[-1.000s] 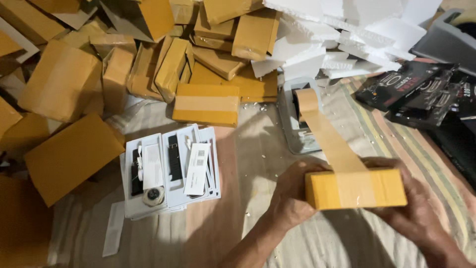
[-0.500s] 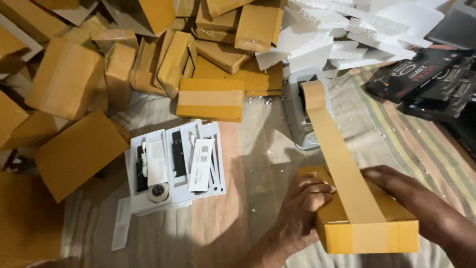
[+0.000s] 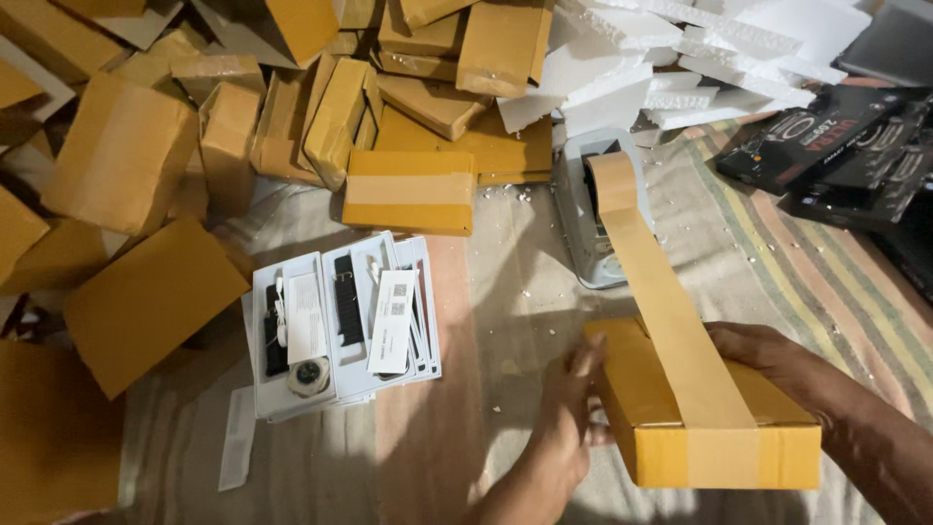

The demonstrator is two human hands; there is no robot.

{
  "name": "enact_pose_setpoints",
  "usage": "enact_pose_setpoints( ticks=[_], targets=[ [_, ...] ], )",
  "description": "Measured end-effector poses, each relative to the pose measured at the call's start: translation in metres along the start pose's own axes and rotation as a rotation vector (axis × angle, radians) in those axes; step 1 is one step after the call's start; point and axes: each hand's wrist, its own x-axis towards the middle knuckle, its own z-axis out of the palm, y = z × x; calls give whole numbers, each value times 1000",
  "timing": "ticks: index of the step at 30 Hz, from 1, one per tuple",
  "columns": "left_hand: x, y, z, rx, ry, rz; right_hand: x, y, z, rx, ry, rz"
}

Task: The person places a black product box and a white foam insert into a small cardboard box, then closes the flaps. They secure the box by applying packing tape across the top and bottom seams using a tape dispenser.

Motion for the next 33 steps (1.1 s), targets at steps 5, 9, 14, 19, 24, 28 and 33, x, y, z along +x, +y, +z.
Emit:
enact_pose_setpoints(
  ticks=[5, 9, 14, 19, 24, 28, 33],
  targets=[
    [24, 19, 19, -202, -390, 233, -22, -17, 21, 22, 79, -38],
    [27, 14, 21, -110, -289, 386, -32, -21, 37, 43, 142, -62],
    [30, 1, 21, 21, -96, 366, -38, -13, 37, -109, 207, -119],
    [38, -6, 19, 211, -28, 574, -33, -2, 31, -101, 175, -245],
    [49, -15, 14, 220, -53, 695, -20, 11, 33, -73, 213, -322],
    [53, -16, 10, 284, -53, 735, -18, 15, 35, -220, 305, -286],
    [47, -15, 11, 238, -89, 714, -20, 17, 38, -235, 346, -323]
  ],
)
